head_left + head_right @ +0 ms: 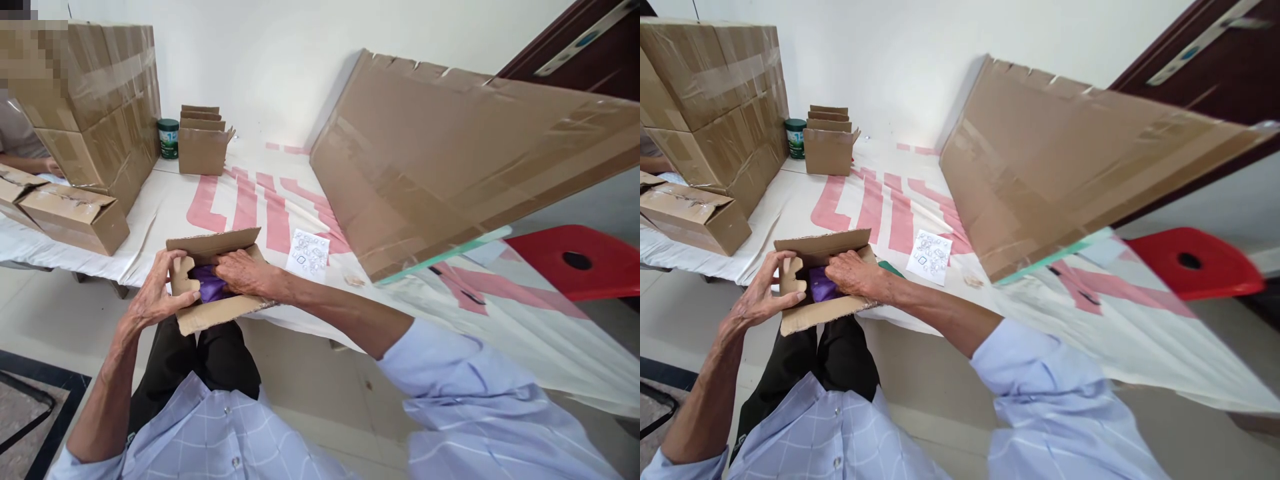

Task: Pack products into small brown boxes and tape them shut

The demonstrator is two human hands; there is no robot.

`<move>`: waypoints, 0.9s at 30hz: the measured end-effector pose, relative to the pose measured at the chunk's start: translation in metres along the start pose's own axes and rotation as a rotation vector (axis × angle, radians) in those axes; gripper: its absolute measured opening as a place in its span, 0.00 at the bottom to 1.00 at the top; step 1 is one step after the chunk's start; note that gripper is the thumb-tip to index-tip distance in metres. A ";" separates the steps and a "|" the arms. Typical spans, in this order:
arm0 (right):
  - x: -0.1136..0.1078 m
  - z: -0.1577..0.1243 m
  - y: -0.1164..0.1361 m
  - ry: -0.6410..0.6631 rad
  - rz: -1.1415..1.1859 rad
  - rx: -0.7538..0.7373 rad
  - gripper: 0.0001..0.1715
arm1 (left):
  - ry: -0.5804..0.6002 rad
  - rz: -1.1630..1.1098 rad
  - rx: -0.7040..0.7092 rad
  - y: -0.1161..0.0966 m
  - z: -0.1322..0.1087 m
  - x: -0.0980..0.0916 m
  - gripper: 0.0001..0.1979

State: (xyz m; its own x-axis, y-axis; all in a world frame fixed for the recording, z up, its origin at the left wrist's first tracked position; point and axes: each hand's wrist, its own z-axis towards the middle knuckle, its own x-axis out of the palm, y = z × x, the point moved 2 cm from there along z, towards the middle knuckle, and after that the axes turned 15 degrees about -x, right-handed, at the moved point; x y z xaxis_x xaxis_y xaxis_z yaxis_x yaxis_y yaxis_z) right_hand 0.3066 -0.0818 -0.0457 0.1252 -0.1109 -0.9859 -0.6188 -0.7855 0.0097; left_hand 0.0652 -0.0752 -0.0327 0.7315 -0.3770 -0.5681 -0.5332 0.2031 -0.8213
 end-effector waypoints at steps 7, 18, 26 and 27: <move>-0.012 0.004 0.011 0.037 0.061 0.018 0.15 | 0.112 -0.109 0.053 0.021 -0.006 -0.004 0.62; -0.043 -0.022 0.015 -0.666 0.259 -0.008 0.15 | 0.128 -0.127 0.015 0.029 0.005 -0.007 0.67; -0.092 -0.053 -0.018 -1.186 0.736 0.186 0.11 | 0.083 -0.116 0.024 0.019 0.021 -0.010 0.62; -0.094 -0.054 -0.022 -1.199 0.782 0.192 0.12 | 0.048 -0.099 0.036 0.016 0.020 -0.011 0.60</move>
State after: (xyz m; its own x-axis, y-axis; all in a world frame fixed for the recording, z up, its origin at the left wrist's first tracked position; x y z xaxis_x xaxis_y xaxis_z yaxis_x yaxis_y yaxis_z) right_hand 0.3498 -0.0870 0.0552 -0.9424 0.1781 -0.2831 -0.3277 -0.6608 0.6752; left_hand 0.0569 -0.0496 -0.0410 0.7581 -0.4393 -0.4821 -0.4436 0.1945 -0.8749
